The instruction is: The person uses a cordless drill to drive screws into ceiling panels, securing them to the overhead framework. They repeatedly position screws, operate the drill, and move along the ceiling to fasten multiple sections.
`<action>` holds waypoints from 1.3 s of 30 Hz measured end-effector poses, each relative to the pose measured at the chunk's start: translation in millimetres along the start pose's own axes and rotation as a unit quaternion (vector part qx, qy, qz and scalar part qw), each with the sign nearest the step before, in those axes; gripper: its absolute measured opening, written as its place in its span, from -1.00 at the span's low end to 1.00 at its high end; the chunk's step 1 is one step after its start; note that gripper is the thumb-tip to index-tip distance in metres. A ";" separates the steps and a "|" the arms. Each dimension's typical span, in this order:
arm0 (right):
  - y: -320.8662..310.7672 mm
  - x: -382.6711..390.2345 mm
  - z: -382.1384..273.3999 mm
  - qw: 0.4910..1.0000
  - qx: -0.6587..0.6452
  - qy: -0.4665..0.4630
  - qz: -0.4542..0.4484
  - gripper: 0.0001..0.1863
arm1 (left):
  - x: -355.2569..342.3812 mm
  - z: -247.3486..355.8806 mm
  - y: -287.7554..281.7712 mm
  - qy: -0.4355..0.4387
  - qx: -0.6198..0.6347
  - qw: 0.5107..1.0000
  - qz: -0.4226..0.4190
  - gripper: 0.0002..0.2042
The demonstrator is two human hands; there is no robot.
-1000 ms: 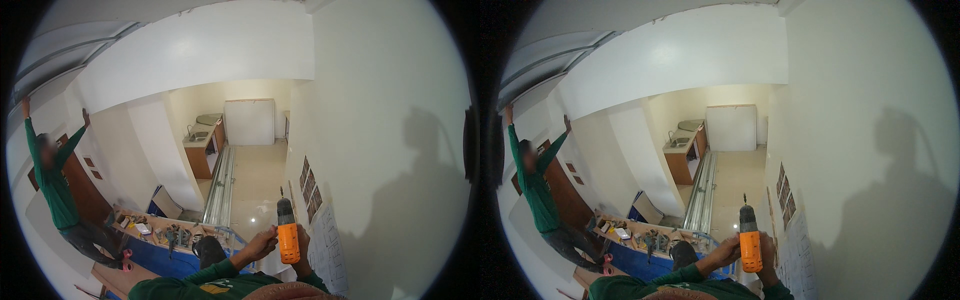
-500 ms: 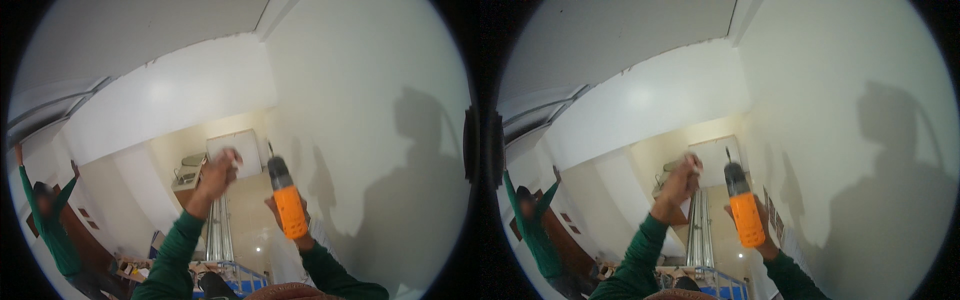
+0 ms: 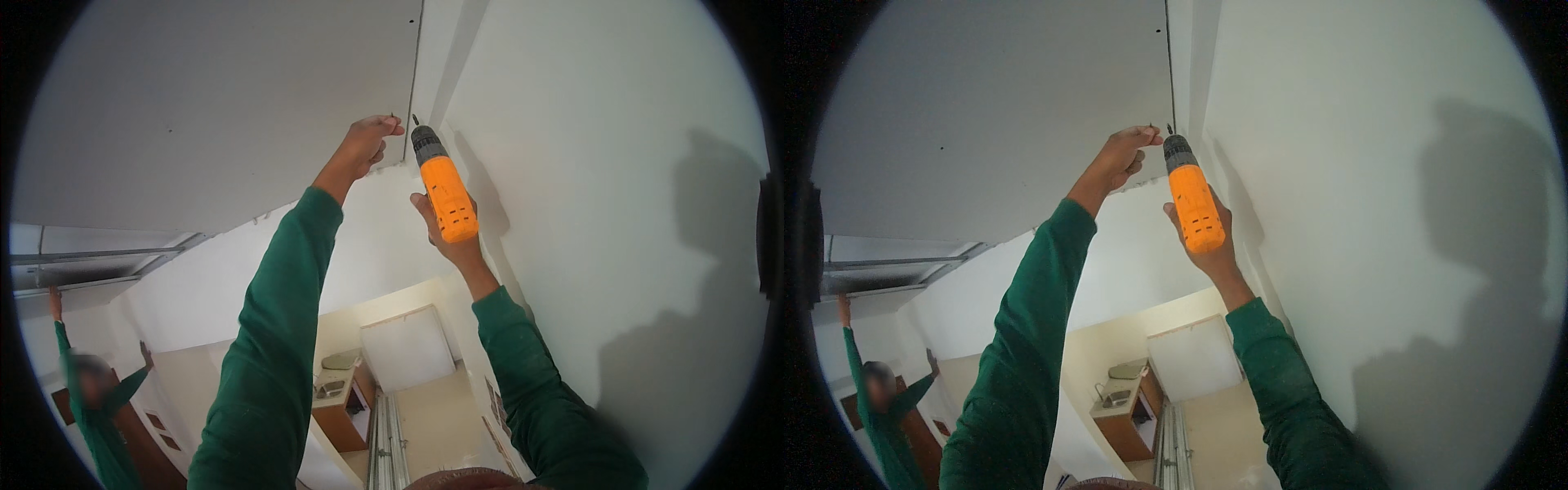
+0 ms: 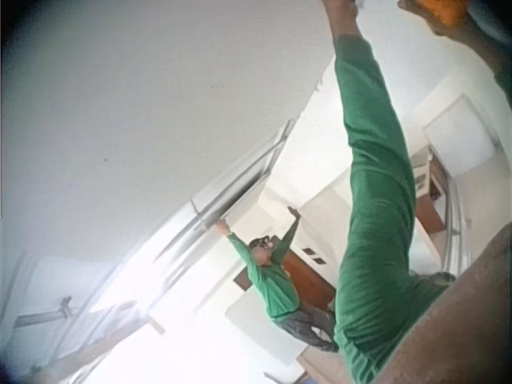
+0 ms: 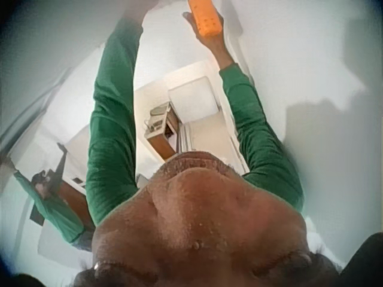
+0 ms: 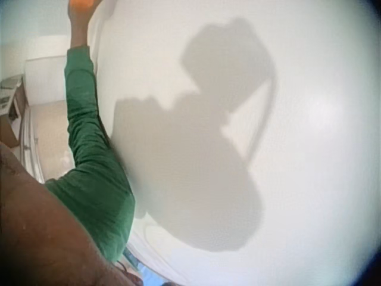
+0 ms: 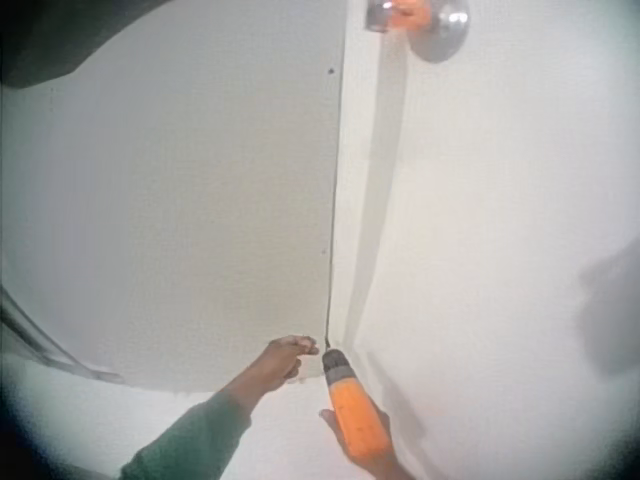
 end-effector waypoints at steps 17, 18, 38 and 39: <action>27.9 -25.4 94.2 0.994 -0.103 -0.010 0.028 -0.66 | -81.2 -32.4 -7.3 -0.058 0.090 0.994 -0.017 -0.78; 30.0 -29.1 98.1 0.994 -0.110 -0.002 0.024 -0.65 | -83.3 -27.7 -5.8 -0.049 0.078 0.995 -0.032 -0.78; 41.1 -47.3 125.9 0.977 -0.209 -0.009 0.047 -0.65 | -82.4 -22.0 0.2 -0.083 0.110 0.990 -0.012 -0.73; 42.5 -47.6 126.3 0.972 -0.230 -0.018 0.050 -0.65 | -82.1 -23.2 -0.3 -0.085 0.109 0.990 -0.014 -0.72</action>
Point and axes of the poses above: each hand's wrist, its own x-axis away from the middle knuckle, its own y-axis out of the palm, z = x × y, the point moved 4 cm from there along -x, towards the middle knuckle, and after that the axes turned 14 degrees about -z, right-handed, at the moved point
